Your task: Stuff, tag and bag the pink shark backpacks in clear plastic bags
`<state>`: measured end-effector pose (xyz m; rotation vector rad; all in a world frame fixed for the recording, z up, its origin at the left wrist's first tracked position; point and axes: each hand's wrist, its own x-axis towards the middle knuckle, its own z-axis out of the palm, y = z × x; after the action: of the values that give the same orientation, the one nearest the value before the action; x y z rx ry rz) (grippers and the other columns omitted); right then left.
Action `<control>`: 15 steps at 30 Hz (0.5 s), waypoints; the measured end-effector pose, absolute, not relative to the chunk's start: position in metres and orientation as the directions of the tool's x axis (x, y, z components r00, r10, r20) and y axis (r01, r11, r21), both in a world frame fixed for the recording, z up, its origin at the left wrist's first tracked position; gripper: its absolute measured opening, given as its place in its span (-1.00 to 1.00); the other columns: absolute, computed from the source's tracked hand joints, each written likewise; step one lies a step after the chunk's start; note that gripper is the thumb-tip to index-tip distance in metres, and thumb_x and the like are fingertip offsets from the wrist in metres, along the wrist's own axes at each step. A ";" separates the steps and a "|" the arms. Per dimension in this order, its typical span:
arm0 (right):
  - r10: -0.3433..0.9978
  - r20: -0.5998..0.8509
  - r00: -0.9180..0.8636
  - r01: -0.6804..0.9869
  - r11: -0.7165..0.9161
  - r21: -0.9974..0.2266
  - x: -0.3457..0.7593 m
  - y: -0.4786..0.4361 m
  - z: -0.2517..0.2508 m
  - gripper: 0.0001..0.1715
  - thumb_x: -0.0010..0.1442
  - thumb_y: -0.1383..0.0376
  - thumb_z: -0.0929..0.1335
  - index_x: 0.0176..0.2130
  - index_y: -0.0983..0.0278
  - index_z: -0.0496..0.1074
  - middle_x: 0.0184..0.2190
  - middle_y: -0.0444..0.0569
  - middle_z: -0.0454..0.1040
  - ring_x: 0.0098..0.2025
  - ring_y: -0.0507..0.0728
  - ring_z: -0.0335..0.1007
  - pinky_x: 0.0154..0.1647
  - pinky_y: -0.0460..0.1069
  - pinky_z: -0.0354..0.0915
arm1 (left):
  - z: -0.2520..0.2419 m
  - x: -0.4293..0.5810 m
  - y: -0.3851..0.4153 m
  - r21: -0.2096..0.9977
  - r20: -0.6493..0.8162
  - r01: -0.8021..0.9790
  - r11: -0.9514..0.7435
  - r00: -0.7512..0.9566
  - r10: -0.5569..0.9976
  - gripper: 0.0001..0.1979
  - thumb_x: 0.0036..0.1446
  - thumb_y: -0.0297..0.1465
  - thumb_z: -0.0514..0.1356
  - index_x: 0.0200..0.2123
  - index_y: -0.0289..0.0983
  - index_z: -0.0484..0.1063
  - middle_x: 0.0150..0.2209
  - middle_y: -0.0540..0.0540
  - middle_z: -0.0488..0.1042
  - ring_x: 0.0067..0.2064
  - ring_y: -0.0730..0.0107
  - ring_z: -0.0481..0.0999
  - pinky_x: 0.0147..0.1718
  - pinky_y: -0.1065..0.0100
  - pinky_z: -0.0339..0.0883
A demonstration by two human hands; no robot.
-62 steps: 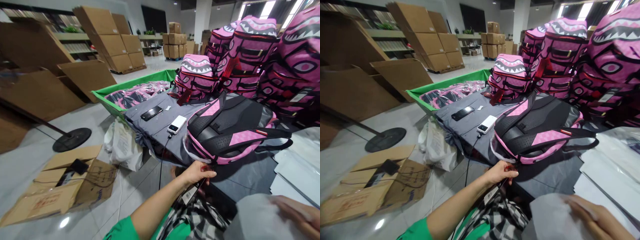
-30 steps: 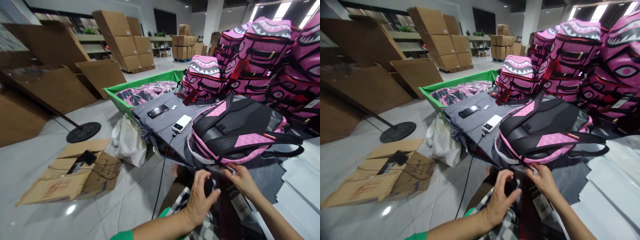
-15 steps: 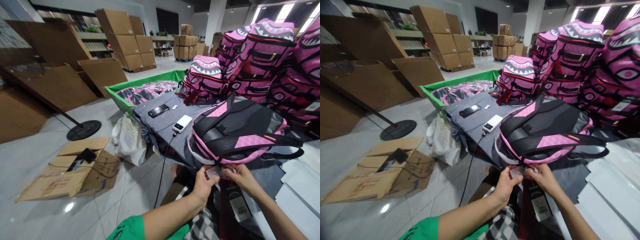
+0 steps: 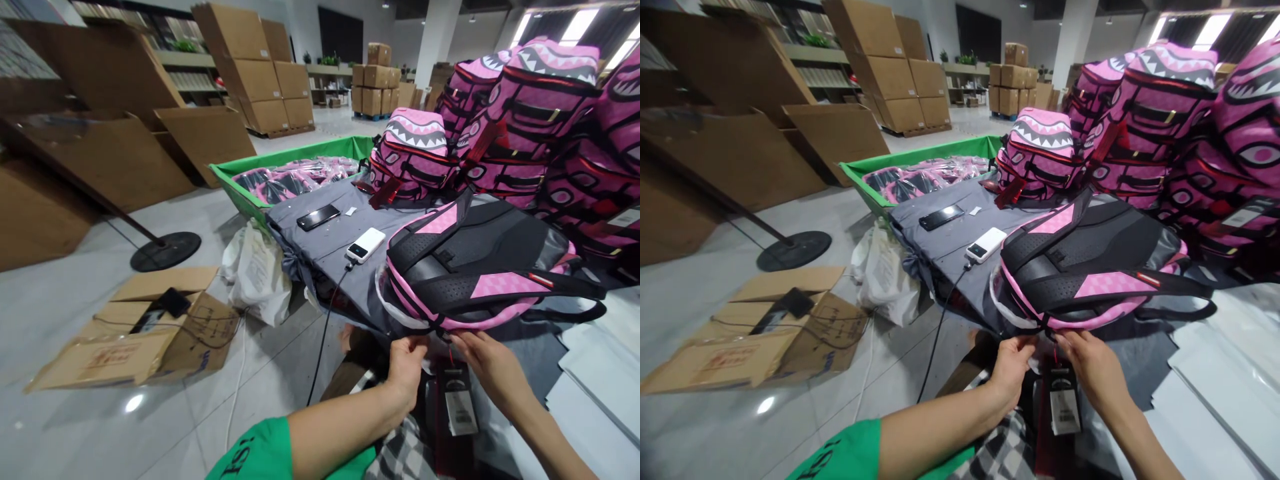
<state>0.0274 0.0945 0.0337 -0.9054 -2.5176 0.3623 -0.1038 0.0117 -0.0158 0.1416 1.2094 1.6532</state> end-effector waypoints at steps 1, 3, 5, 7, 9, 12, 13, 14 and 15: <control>0.578 0.451 -0.680 0.548 0.809 -0.212 0.026 0.092 0.038 -0.33 0.47 -0.03 0.10 -0.39 0.26 0.52 -0.46 -0.05 0.49 -0.51 0.03 0.32 -0.49 -0.06 0.08 | -0.015 -0.103 0.016 0.736 -0.492 -0.672 0.077 -0.454 0.743 -0.85 -0.18 -0.44 0.26 -0.44 -0.37 0.52 -0.44 -0.10 0.50 -0.40 0.41 0.39 -0.29 0.35 0.26; 0.411 0.611 -0.677 0.574 0.814 0.089 0.022 0.086 0.049 -0.41 0.50 0.12 0.14 -0.40 0.26 0.52 -0.50 -0.08 0.45 -0.49 0.01 0.30 -0.47 -0.03 0.02 | -0.011 -0.102 0.027 0.691 -0.591 -0.712 0.128 -0.453 0.667 -0.88 -0.14 -0.49 0.25 -0.41 -0.34 0.47 -0.42 -0.08 0.51 -0.39 0.39 0.41 -0.27 0.33 0.30; 0.325 0.634 -0.702 0.581 0.776 0.246 0.015 0.081 0.059 -0.42 0.51 0.19 0.14 -0.44 0.27 0.49 -0.55 -0.08 0.39 -0.47 0.01 0.28 -0.45 -0.02 0.00 | -0.008 -0.101 0.034 0.661 -0.635 -0.738 0.136 -0.454 0.625 -0.86 -0.08 -0.50 0.25 -0.36 -0.32 0.43 -0.35 -0.09 0.53 -0.34 0.37 0.45 -0.23 0.31 0.33; 0.309 0.621 -0.720 0.586 0.750 0.306 0.008 0.076 0.067 -0.38 0.52 0.19 0.10 -0.46 0.27 0.47 -0.56 -0.07 0.34 -0.47 0.02 0.24 -0.44 -0.01 -0.02 | -0.007 -0.101 0.037 0.656 -0.639 -0.744 0.127 -0.458 0.618 -0.85 -0.07 -0.49 0.26 -0.35 -0.31 0.42 -0.33 -0.09 0.54 -0.31 0.37 0.46 -0.19 0.31 0.34; 0.308 0.607 -0.733 0.585 0.741 0.330 0.002 0.072 0.073 -0.38 0.52 0.22 0.09 -0.46 0.27 0.44 -0.56 -0.06 0.30 -0.46 0.05 0.23 -0.43 -0.01 -0.04 | -0.008 -0.101 0.035 0.652 -0.635 -0.749 0.118 -0.454 0.625 -0.86 -0.08 -0.48 0.27 -0.37 -0.31 0.42 -0.36 -0.08 0.52 -0.32 0.37 0.46 -0.19 0.31 0.34; 0.306 0.562 -0.769 0.562 0.742 0.366 -0.004 0.069 0.078 -0.47 0.49 0.31 0.10 -0.41 0.26 0.44 -0.52 -0.04 0.29 -0.43 0.09 0.21 -0.42 0.00 -0.03 | -0.013 -0.099 0.030 0.613 -0.624 -0.784 0.095 -0.408 0.667 -0.80 -0.12 -0.42 0.32 -0.35 -0.31 0.45 -0.40 -0.07 0.51 -0.37 0.37 0.44 -0.25 0.31 0.33; 0.312 0.542 -0.780 0.558 0.740 0.376 -0.006 0.068 0.077 -0.51 0.47 0.34 0.11 -0.39 0.26 0.45 -0.51 -0.04 0.30 -0.44 0.09 0.20 -0.42 0.01 -0.03 | -0.015 -0.097 0.028 0.592 -0.621 -0.802 0.083 -0.388 0.681 -0.75 -0.15 -0.38 0.34 -0.33 -0.31 0.46 -0.41 -0.07 0.51 -0.38 0.36 0.43 -0.27 0.30 0.33; 0.322 0.527 -0.787 0.558 0.737 0.382 -0.009 0.068 0.076 -0.56 0.44 0.36 0.13 -0.36 0.25 0.46 -0.50 -0.04 0.31 -0.44 0.10 0.19 -0.42 0.01 -0.03 | -0.017 -0.096 0.027 0.577 -0.616 -0.814 0.066 -0.380 0.690 -0.70 -0.18 -0.34 0.37 -0.32 -0.31 0.46 -0.41 -0.06 0.50 -0.39 0.36 0.43 -0.28 0.30 0.33; 0.331 0.516 -0.790 0.559 0.735 0.385 -0.011 0.067 0.074 -0.62 0.41 0.38 0.16 -0.34 0.26 0.46 -0.49 -0.04 0.32 -0.44 0.09 0.19 -0.42 0.01 -0.02 | -0.018 -0.094 0.026 0.573 -0.606 -0.818 0.044 -0.387 0.695 -0.65 -0.21 -0.30 0.40 -0.31 -0.31 0.47 -0.42 -0.06 0.50 -0.39 0.36 0.43 -0.29 0.30 0.32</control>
<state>-0.0113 0.0670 0.0742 -0.6810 -2.5196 -0.7487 -0.0943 0.0258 -0.0181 -0.1559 1.1100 1.6297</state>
